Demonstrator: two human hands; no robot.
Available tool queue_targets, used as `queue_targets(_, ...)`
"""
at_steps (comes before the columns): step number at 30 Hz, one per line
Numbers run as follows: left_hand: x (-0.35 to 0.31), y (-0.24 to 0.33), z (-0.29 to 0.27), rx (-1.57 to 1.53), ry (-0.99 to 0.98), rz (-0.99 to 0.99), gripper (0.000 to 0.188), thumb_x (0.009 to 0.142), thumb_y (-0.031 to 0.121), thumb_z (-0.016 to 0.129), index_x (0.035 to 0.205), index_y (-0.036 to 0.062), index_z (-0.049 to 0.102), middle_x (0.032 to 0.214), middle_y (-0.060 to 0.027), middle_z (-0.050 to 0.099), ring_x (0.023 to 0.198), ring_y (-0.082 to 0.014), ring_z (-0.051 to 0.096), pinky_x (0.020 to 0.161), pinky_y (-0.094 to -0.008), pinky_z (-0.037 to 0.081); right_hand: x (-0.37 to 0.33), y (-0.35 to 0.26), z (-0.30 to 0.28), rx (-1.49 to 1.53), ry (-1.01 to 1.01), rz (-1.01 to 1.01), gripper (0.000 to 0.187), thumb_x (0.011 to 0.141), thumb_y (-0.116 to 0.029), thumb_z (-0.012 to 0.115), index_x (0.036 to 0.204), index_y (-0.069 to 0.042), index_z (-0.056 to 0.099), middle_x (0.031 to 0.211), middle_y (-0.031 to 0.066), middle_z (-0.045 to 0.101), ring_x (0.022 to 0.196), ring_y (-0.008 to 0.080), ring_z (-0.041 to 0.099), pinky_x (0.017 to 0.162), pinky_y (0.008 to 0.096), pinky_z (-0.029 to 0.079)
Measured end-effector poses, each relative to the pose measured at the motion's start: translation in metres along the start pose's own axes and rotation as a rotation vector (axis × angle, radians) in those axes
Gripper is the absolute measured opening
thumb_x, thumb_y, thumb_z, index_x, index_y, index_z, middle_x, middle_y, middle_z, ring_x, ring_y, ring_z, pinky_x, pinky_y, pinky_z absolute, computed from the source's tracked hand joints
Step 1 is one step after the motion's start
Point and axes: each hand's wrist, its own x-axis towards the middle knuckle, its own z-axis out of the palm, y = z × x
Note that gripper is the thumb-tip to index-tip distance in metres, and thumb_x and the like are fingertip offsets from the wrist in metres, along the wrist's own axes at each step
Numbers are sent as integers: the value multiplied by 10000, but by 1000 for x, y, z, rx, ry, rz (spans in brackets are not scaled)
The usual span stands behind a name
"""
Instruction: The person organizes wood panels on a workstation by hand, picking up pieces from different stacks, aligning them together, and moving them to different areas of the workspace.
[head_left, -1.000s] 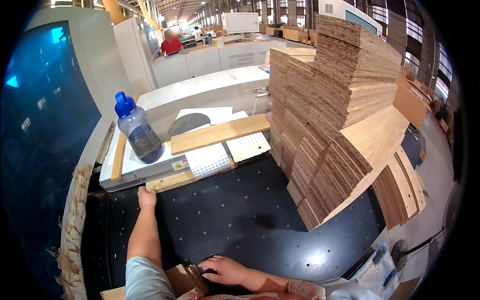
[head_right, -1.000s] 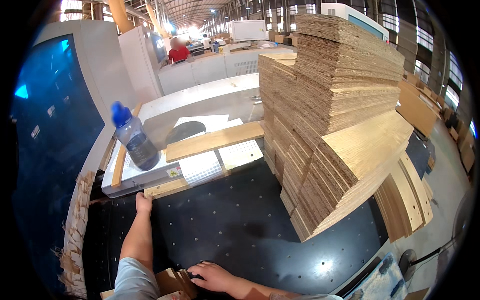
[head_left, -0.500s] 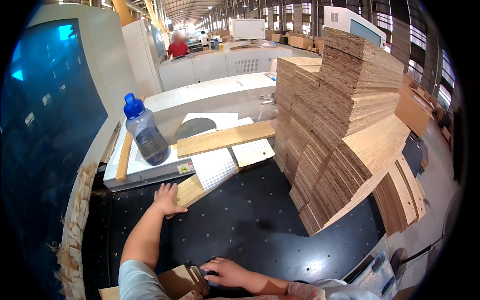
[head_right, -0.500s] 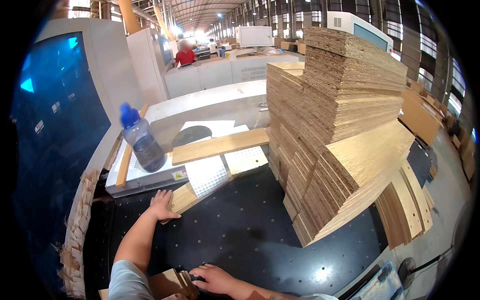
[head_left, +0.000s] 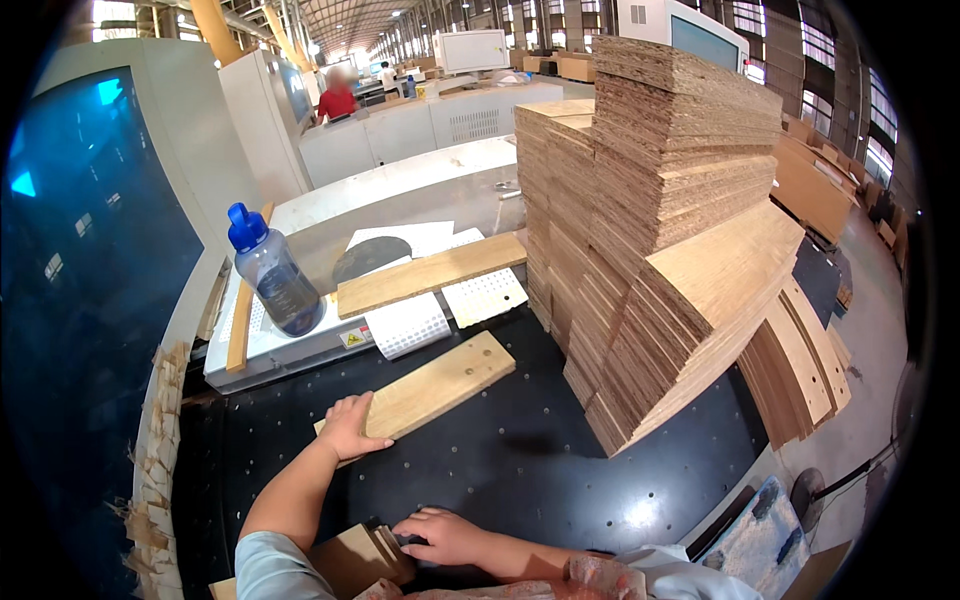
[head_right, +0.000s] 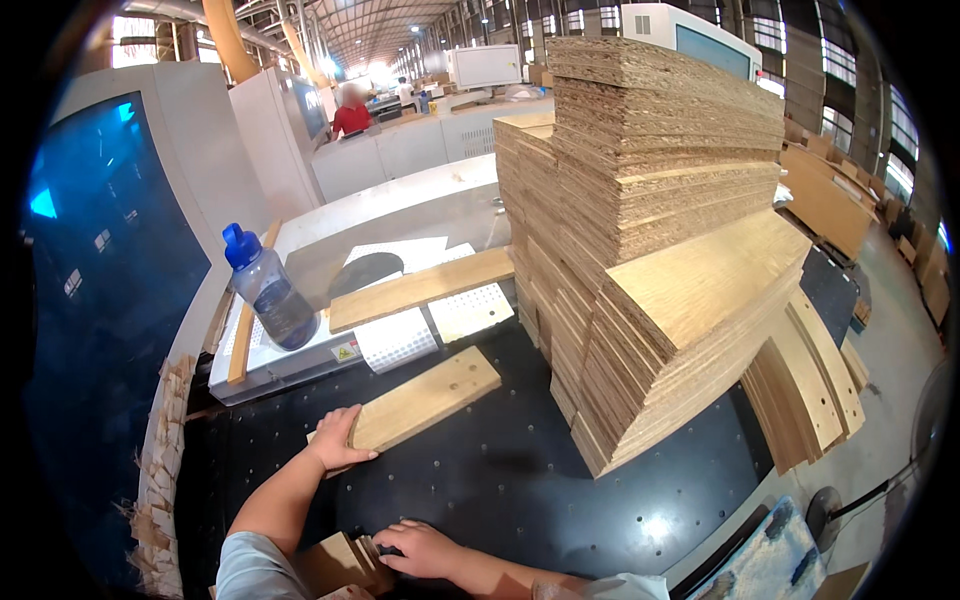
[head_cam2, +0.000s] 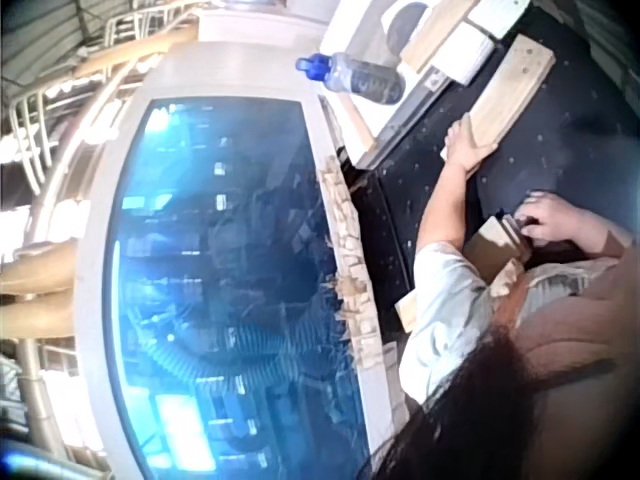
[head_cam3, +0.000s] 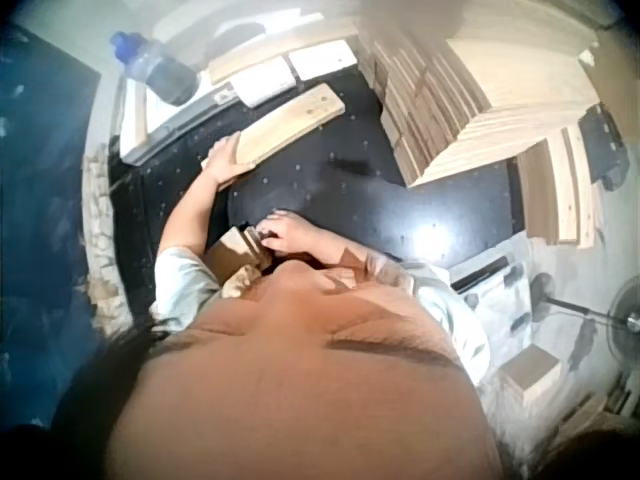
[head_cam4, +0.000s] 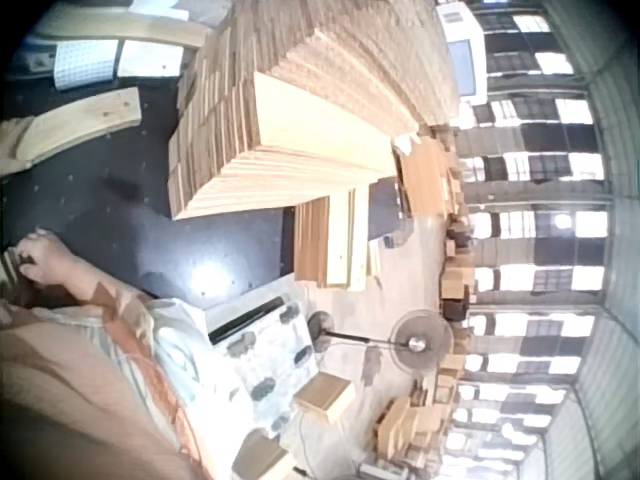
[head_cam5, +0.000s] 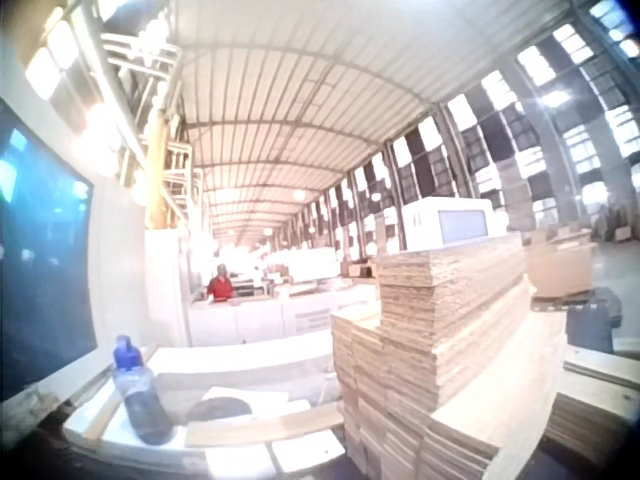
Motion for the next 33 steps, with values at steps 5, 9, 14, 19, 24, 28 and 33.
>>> queue_targets(5, -31, 16, 2, -187, -164, 89, 866, 697, 494, 662, 1338, 24, 318, 1274, -221, 384, 1198, -376, 342, 1012, -423, 260, 4, 1, 4, 98, -43, -83, 261, 745, -179, 606, 979, -72, 563, 861, 94, 587, 849, 293, 554, 781, 383, 431)
queue_targets(9, -69, 15, -17, -221, -92, 93, 823, 715, 436, 672, 1320, -10, 337, 1321, -250, 340, 1240, -385, 305, 1039, -409, 242, 4, 5, 6, 67, -53, -101, 244, 749, -184, 610, 966, -81, 565, 863, 88, 586, 840, 280, 557, 789, 378, 429)
queue_targets(14, -180, 20, -77, -207, -182, 83, 950, 608, 483, 739, 1321, -6, 344, 1345, -255, 327, 1267, -405, 284, 1044, -427, 243, 2, 7, 1, 13, -75, -23, 269, 765, -172, 616, 1011, -67, 585, 899, 84, 605, 863, 254, 568, 795, 353, 435)
queue_targets(19, -292, 30, -59, 22, -318, -244, 1101, 486, 547, 786, 1341, 27, 326, 1338, -285, 318, 1283, -416, 262, 1041, -455, 227, 2, 3, 6, -4, -27, -70, 237, 749, -184, 631, 957, -83, 576, 864, 91, 609, 849, 269, 579, 795, 371, 439)
queue_targets(24, -298, 36, -45, -13, -145, -279, 1062, 441, 393, 820, 1340, 90, 341, 1265, -194, 397, 1192, -365, 351, 1001, -456, 268, 2, 4, 4, 6, -36, -57, 244, 753, -184, 634, 963, -75, 575, 875, 95, 609, 866, 268, 578, 809, 363, 435)
queue_targets(28, -288, 38, -55, -33, -155, -240, 1004, 432, 329, 809, 1305, 74, 383, 1168, -169, 460, 1101, -342, 417, 953, -403, 326, 1, 6, 4, -25, -49, -62, 248, 761, -188, 629, 972, -69, 573, 894, 100, 610, 878, 271, 575, 808, 363, 437)
queue_targets(33, -275, 35, -72, -38, -61, -175, 982, 423, 324, 793, 1284, 54, 406, 1131, -174, 481, 1060, -352, 442, 938, -393, 340, 2, 2, 2, -20, -76, -40, 253, 766, -207, 624, 973, -75, 567, 891, 95, 607, 884, 273, 571, 817, 368, 435)
